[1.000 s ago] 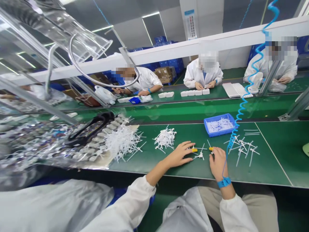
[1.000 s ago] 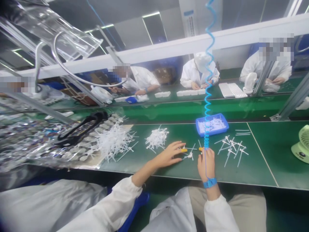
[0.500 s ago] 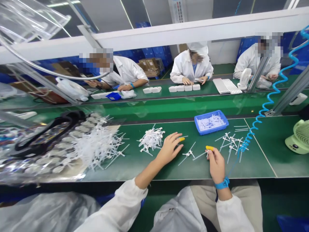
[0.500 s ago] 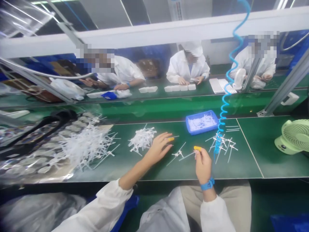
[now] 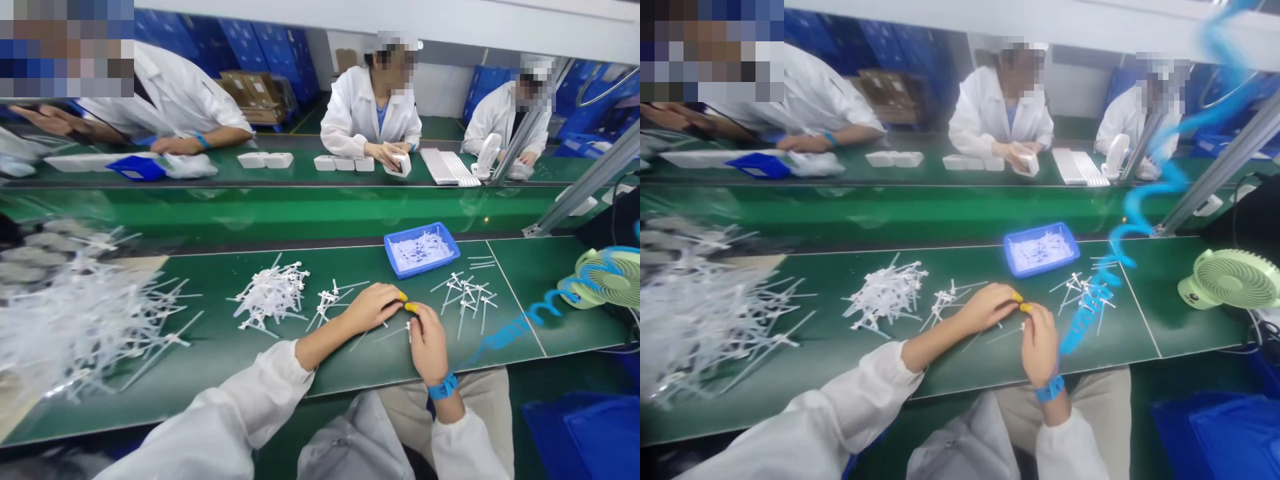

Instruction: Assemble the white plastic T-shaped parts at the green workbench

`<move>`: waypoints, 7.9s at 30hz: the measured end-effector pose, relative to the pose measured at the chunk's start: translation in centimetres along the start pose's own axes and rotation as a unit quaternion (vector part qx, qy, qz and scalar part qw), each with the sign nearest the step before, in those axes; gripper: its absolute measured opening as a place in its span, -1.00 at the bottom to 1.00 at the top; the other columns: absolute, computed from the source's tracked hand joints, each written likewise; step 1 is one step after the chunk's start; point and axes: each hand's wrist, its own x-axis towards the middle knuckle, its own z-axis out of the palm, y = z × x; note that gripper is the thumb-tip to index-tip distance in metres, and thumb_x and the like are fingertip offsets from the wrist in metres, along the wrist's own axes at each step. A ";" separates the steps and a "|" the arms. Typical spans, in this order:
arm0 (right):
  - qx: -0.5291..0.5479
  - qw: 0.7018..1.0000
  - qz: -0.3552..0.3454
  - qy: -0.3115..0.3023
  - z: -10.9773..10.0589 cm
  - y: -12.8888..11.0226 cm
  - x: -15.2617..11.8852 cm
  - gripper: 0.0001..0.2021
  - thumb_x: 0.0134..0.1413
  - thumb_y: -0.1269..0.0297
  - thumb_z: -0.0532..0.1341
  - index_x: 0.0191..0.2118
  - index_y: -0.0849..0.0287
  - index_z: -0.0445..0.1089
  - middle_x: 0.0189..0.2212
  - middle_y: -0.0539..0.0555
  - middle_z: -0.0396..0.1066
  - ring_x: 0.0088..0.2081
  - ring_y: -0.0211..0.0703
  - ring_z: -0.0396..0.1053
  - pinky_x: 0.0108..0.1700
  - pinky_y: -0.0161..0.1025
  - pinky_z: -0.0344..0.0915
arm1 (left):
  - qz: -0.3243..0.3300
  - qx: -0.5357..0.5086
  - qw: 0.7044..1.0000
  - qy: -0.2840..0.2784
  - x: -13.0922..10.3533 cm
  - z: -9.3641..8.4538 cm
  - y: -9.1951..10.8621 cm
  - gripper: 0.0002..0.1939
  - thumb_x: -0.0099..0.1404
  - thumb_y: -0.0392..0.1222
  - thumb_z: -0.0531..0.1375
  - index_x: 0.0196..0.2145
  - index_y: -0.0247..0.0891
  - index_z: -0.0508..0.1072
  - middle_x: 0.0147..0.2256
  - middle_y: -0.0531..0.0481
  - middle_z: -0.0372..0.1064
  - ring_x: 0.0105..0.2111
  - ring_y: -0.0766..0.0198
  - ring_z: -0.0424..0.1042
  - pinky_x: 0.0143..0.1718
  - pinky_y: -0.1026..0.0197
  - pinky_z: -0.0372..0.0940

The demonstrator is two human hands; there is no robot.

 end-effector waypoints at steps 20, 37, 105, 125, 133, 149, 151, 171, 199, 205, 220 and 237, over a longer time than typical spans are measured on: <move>-0.282 0.947 -0.124 -0.090 -2.7 -1.3 16.0 -0.71 0.36 0.43 0.11 -0.03 0.12 0.58 -0.04 0.23 0.61 0.08 0.17 0.48 0.23 0.10 0.31 | 0.073 -0.082 0.993 -0.050 -0.8 0.7 0.8 -0.90 0.53 -0.24 0.22 -0.12 -0.17 0.57 -0.09 -0.11 0.57 0.01 0.06 0.47 0.10 0.07 0.32; -0.338 0.917 -0.094 -0.188 0.7 1.6 23.5 -0.83 0.04 0.59 0.35 -0.37 0.15 0.54 -0.30 0.15 0.58 -0.22 -0.01 0.49 -0.06 -0.18 0.34 | 0.067 -0.117 0.989 -0.059 -0.8 1.0 0.4 -0.92 0.47 -0.28 0.28 -0.13 -0.17 0.58 -0.08 -0.06 0.59 0.01 0.07 0.47 0.13 0.07 0.31; -0.134 0.980 0.078 -0.128 -2.3 -2.8 1.0 -0.93 0.39 0.21 0.24 -0.11 0.02 0.34 -0.26 0.00 0.67 -0.31 -0.06 0.60 -0.23 -0.21 0.40 | -0.040 -0.138 0.986 -0.084 -0.6 -0.3 1.6 -0.84 0.37 -0.33 0.31 -0.19 -0.18 0.39 -0.19 -0.01 0.49 -0.09 0.07 0.49 -0.03 0.14 0.28; -0.097 0.972 0.028 -0.213 -3.8 -2.9 3.1 -0.93 0.41 0.20 0.29 -0.10 0.04 0.48 -0.09 0.11 0.61 -0.12 -0.03 0.63 -0.06 -0.16 0.54 | -0.046 -0.169 0.982 -0.077 -0.4 0.1 1.3 -0.82 0.39 -0.26 0.36 -0.13 -0.18 0.42 -0.14 -0.05 0.53 -0.05 0.05 0.49 -0.02 0.13 0.31; -0.236 0.931 -0.077 -0.268 -3.9 -3.3 4.1 -0.84 0.43 0.40 0.21 -0.24 0.08 0.47 -0.23 0.09 0.56 -0.19 -0.04 0.52 -0.11 -0.18 0.43 | -0.034 -0.232 0.969 -0.072 -0.4 0.1 0.4 -0.81 0.43 -0.23 0.38 -0.10 -0.18 0.42 -0.15 -0.03 0.56 -0.06 0.11 0.51 -0.03 0.17 0.31; -0.331 0.889 -0.097 -0.300 -3.3 -3.4 3.8 -0.86 0.35 0.47 0.31 -0.26 0.12 0.44 -0.26 0.08 0.54 -0.21 -0.06 0.53 -0.15 -0.23 0.40 | -0.031 -0.250 0.965 -0.080 0.0 -0.1 0.2 -0.89 0.44 -0.28 0.32 -0.18 -0.21 0.44 -0.22 -0.02 0.58 -0.13 0.15 0.53 -0.03 0.18 0.31; -0.302 0.907 -0.089 -0.279 -3.6 -3.6 3.3 -0.88 0.34 0.47 0.32 -0.22 0.11 0.44 -0.21 0.09 0.55 -0.18 -0.05 0.54 -0.12 -0.20 0.43 | -0.027 -0.246 0.966 -0.080 0.0 -0.2 0.1 -0.89 0.44 -0.28 0.33 -0.16 -0.21 0.44 -0.22 -0.02 0.59 -0.11 0.14 0.52 -0.02 0.18 0.30; -0.323 0.892 -0.108 -0.298 -3.0 -2.6 4.3 -0.78 0.42 0.45 0.21 -0.31 0.10 0.45 -0.31 0.09 0.55 -0.27 -0.07 0.54 -0.21 -0.23 0.41 | -0.007 -0.244 0.967 -0.077 -0.3 0.0 -0.1 -0.93 0.49 -0.26 0.27 -0.12 -0.18 0.43 -0.16 -0.05 0.55 -0.08 0.12 0.50 -0.04 0.19 0.31; 0.166 0.972 0.154 0.062 1.2 -3.2 -2.0 -0.76 0.42 0.07 0.25 -0.10 0.08 0.60 -0.23 0.10 0.67 -0.27 -0.05 0.66 -0.16 -0.16 0.65 | -0.218 -0.378 0.900 0.001 -2.0 0.3 4.8 -0.72 0.43 0.04 0.35 -0.13 -0.22 0.48 -0.20 -0.04 0.51 -0.16 0.16 0.54 -0.06 0.14 0.44; 0.190 0.961 0.190 0.064 1.0 -2.9 -2.1 -0.70 0.41 -0.02 0.28 -0.09 0.09 0.62 -0.19 0.15 0.69 -0.18 0.01 0.67 -0.10 -0.16 0.65 | -0.177 -0.336 0.925 0.026 -1.8 -0.1 4.6 -0.84 0.48 -0.09 0.32 -0.19 -0.23 0.55 -0.22 -0.05 0.55 -0.21 0.19 0.55 -0.12 0.21 0.44; 0.284 0.940 0.176 0.064 0.5 -3.4 -2.0 -0.75 0.31 0.01 0.40 -0.16 0.08 0.63 -0.30 0.08 0.65 -0.29 -0.08 0.62 -0.19 -0.20 0.61 | -0.109 -0.259 0.956 0.080 -2.0 -0.4 5.4 -0.93 0.46 -0.23 0.33 -0.23 -0.24 0.59 -0.27 -0.04 0.58 -0.29 0.24 0.56 -0.23 0.28 0.42; 0.198 0.971 0.113 0.072 -0.2 -3.5 -2.8 -0.80 0.34 0.26 0.37 -0.36 0.06 0.62 -0.34 0.05 0.67 -0.28 -0.09 0.61 -0.16 -0.22 0.53 | -0.013 -0.252 0.961 0.110 -1.8 -0.7 5.8 -0.92 0.48 -0.26 0.37 -0.23 -0.21 0.67 -0.30 -0.06 0.64 -0.30 0.21 0.60 -0.20 0.19 0.48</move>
